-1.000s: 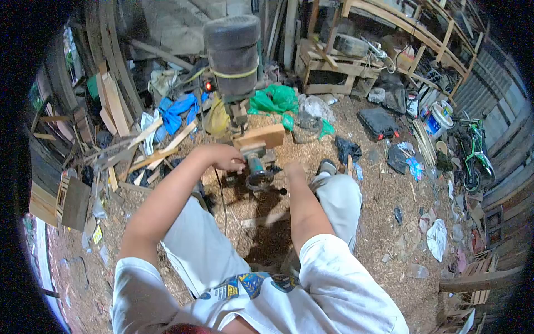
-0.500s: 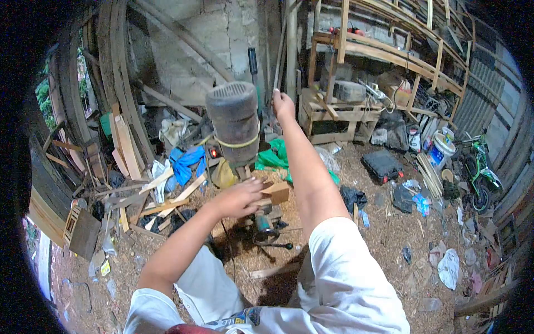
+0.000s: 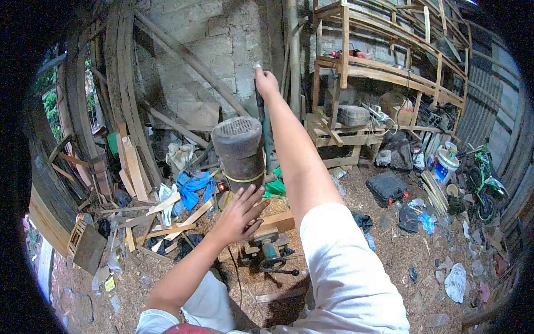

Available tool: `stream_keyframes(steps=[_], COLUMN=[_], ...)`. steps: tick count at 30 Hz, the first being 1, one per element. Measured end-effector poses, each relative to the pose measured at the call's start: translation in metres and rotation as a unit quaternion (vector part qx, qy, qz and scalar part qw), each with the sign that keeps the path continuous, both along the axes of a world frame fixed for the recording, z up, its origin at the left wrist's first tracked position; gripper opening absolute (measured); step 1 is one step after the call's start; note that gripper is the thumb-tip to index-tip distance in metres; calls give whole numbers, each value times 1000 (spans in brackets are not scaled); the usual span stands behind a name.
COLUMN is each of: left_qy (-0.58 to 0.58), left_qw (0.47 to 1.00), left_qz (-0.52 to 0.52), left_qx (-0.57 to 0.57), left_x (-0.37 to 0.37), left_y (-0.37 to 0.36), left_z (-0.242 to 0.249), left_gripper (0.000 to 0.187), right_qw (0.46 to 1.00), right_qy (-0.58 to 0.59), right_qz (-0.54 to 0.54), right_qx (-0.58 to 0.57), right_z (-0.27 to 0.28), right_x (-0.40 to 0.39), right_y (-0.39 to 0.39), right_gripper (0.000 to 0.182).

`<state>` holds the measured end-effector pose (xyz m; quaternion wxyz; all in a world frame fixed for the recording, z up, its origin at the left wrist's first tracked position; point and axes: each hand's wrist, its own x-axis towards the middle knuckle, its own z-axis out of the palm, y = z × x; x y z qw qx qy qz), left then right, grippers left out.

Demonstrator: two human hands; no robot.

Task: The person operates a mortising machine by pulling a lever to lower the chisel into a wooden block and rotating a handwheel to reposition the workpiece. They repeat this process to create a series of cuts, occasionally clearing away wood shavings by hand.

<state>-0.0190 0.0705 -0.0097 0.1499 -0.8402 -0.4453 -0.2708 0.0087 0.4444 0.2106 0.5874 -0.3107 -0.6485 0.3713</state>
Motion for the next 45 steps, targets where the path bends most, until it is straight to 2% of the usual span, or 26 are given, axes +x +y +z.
stream_keyframes(steps=[1, 3, 4, 5, 7, 8, 11, 13, 15, 17, 20, 24, 33, 39, 41, 43, 45], left_qy=[3, 0, -2, -3, -29, -28, -36, -36, -9, -12, -23, -26, -2, 5, 13, 13, 23], left_qw=[1000, 1000, 999, 999, 997, 997, 997, 996, 998, 997, 996, 996, 997, 999, 999, 999, 999], left_qz=[4, 5, 6, 4, 20, 24, 34, 30, 32, 33, 30, 29, 50, 43, 41, 36, 36], left_qx=[11, 25, 38, 39, 65, 71, 67, 72, 60, 67, 77, 78, 57, 25, 22, 10, -15], left_x=[0, -2, -2, -2, 1, 0, 1, -1, -3, -5, -6, -12, -25, -38, -39, -40, -40], left_y=[1, 4, 5, 6, 8, 10, 12, 14, 17, 17, 15, 10, -12, -19, -20, -20, -21], left_z=[0, -4, -4, -5, -3, -4, -5, -12, -14, -14, -17, -18, -3, -4, -3, -2, 0], left_gripper=[64, 64, 64, 64, 65, 66, 69, 69, 73, 73, 73, 72, 76, 72, 73, 72, 72], right_qw=[1000, 977, 967, 968, 903, 891, 886, 899, 892, 895, 905, 911, 912, 915, 896, 900, 885], right_qy=[-1, 89, 73, 72, 58, 53, 7, 17, 76, 110, 166, 206, 217, 206, 226, 228, 239], right_qz=[-1, 186, 239, 237, 396, 415, 415, 376, 419, 408, 388, 357, 343, 334, 365, 360, 375], right_qx=[0, -54, -41, -41, -154, -177, -205, -223, -151, -143, -50, -4, 57, 94, 109, 94, 139], right_z=[1, 5, 6, 6, 8, 13, 18, 11, -3, -10, -38, -51, -72, -99, -112, -125, -139], right_x=[7, 25, 26, 28, 32, 36, 58, 57, 51, 63, 100, 109, 126, 144, 151, 157, 162], right_y=[-4, -19, -14, -10, -4, -19, -49, -51, -34, -69, -123, -144, -167, -188, -192, -200, -203], right_gripper=[66, 53, 39, 39, 34, 40, 43, 36, 31, 32, 36, 38, 39, 40, 39, 39, 38])
